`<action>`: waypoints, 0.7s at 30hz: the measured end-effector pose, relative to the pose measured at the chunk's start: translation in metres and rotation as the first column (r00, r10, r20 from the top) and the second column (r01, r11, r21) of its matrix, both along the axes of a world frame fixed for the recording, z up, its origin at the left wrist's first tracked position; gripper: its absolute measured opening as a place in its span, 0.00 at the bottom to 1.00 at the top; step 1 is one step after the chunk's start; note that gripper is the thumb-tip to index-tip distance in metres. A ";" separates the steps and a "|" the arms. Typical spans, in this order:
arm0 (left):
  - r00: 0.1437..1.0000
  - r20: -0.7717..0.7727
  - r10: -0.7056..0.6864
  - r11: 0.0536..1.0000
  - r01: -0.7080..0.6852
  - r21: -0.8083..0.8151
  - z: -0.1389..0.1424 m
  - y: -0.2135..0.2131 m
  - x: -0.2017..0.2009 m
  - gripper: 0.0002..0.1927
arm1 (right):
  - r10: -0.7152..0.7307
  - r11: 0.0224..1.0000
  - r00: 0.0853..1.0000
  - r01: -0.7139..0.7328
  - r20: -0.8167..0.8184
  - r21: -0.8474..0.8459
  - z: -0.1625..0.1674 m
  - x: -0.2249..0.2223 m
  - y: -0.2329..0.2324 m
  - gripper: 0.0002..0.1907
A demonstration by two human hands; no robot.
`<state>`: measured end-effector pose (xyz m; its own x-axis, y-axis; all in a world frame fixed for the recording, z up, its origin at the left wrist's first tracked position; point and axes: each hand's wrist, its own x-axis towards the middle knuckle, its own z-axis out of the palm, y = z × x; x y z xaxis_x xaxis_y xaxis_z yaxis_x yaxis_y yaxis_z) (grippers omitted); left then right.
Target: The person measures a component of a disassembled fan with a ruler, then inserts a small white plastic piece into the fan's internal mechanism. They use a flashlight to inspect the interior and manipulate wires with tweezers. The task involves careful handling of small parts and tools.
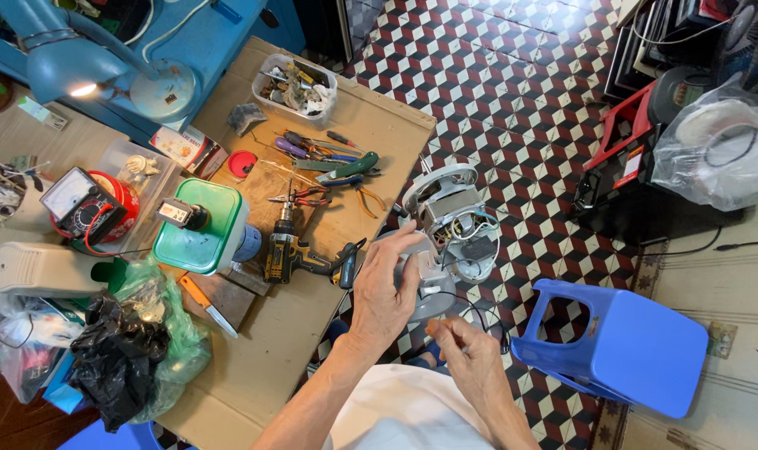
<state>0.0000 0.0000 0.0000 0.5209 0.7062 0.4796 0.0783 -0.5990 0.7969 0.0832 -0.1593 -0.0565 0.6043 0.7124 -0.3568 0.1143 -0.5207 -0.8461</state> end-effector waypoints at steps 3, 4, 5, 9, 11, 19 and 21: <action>0.986 -0.147 -0.081 0.995 0.089 0.050 0.006 0.016 0.001 0.26 | 0.066 0.998 0.998 -0.066 0.014 -0.025 0.006 -0.001 0.002 0.12; 0.969 -0.222 -0.111 0.992 0.122 0.035 0.008 0.019 0.002 0.29 | 0.080 0.996 0.997 -0.080 0.003 -0.038 0.008 -0.002 0.002 0.12; 0.961 -0.243 -0.131 0.986 0.151 0.066 0.009 0.023 0.004 0.30 | 0.087 0.996 0.996 -0.087 0.004 -0.027 0.009 -0.003 0.002 0.12; 0.922 -0.340 -0.188 0.966 0.237 0.107 0.008 0.026 0.021 0.36 | 0.108 0.992 0.994 -0.109 -0.022 -0.063 0.008 0.009 -0.006 0.10; 0.914 -0.352 -0.200 0.961 0.253 0.110 0.010 0.026 0.019 0.38 | 0.109 0.990 0.993 -0.112 -0.040 -0.080 0.008 0.013 -0.011 0.10; 0.985 -0.137 -0.109 0.980 0.129 0.151 0.012 0.022 0.008 0.30 | 0.184 0.982 0.980 -0.186 0.073 0.030 0.012 0.015 -0.007 0.09; 0.993 -0.122 -0.009 0.998 0.001 -0.069 0.012 0.024 0.013 0.25 | 0.156 0.987 0.985 -0.159 0.070 0.029 0.018 0.023 -0.003 0.09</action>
